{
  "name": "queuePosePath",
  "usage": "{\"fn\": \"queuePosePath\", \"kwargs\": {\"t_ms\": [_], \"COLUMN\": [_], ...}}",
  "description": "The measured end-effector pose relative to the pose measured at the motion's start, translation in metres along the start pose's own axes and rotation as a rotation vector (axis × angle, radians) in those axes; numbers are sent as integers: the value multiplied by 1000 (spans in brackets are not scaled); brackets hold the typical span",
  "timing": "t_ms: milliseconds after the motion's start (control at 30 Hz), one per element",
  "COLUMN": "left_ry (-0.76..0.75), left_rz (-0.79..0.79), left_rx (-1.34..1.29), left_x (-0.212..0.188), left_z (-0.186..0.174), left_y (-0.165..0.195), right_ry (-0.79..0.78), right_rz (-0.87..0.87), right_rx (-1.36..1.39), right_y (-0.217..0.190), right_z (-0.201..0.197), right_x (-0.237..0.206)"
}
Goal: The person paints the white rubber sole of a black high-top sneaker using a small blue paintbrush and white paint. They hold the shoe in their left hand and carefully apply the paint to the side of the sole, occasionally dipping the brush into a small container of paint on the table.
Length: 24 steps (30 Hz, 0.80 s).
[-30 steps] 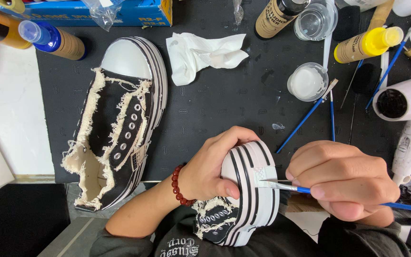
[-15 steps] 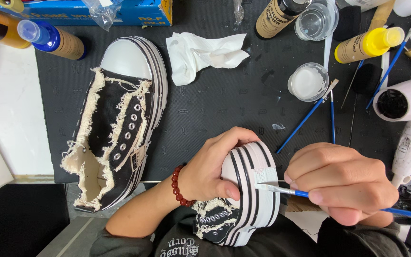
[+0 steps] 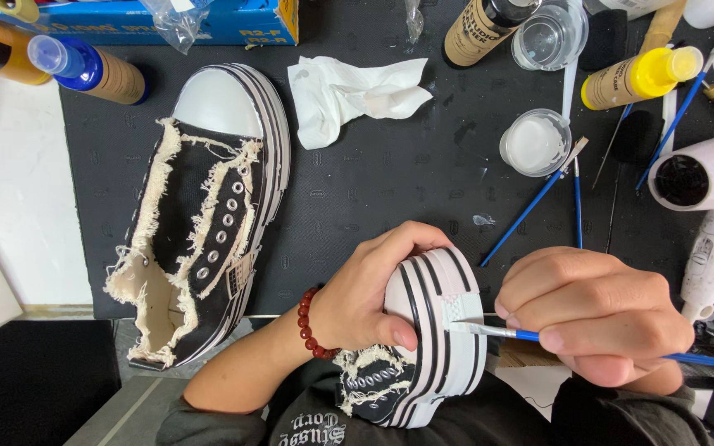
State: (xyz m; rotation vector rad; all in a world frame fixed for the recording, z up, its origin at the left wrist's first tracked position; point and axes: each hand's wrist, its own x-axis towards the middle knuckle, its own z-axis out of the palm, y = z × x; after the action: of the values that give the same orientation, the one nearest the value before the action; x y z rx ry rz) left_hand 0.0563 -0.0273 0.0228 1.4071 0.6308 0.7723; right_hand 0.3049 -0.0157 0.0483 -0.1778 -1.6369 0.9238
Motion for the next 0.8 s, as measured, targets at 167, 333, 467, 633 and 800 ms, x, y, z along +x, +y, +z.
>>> {"fn": "queuePosePath", "kwargs": {"t_ms": [167,333,467,633,800], "left_ry": [-3,-7,-2,-4,-6], "left_rz": [6,8,12,4,23], "left_rx": [-2,5,11,-11,12], "left_x": [0,-1,-1,0,-1], "left_z": [1,0,0,1,0], "left_y": [-1,-4,-4,-5,-6], "right_ry": [-43,6,36,86,53], "right_rz": [132,274,328,368,307], "right_rx": [-33,-5,39,27,9], "right_y": [-9,-13,-14,-15,-11], "right_z": [1,4,2,1,3], "right_x": [7,7,4,2,5]}}
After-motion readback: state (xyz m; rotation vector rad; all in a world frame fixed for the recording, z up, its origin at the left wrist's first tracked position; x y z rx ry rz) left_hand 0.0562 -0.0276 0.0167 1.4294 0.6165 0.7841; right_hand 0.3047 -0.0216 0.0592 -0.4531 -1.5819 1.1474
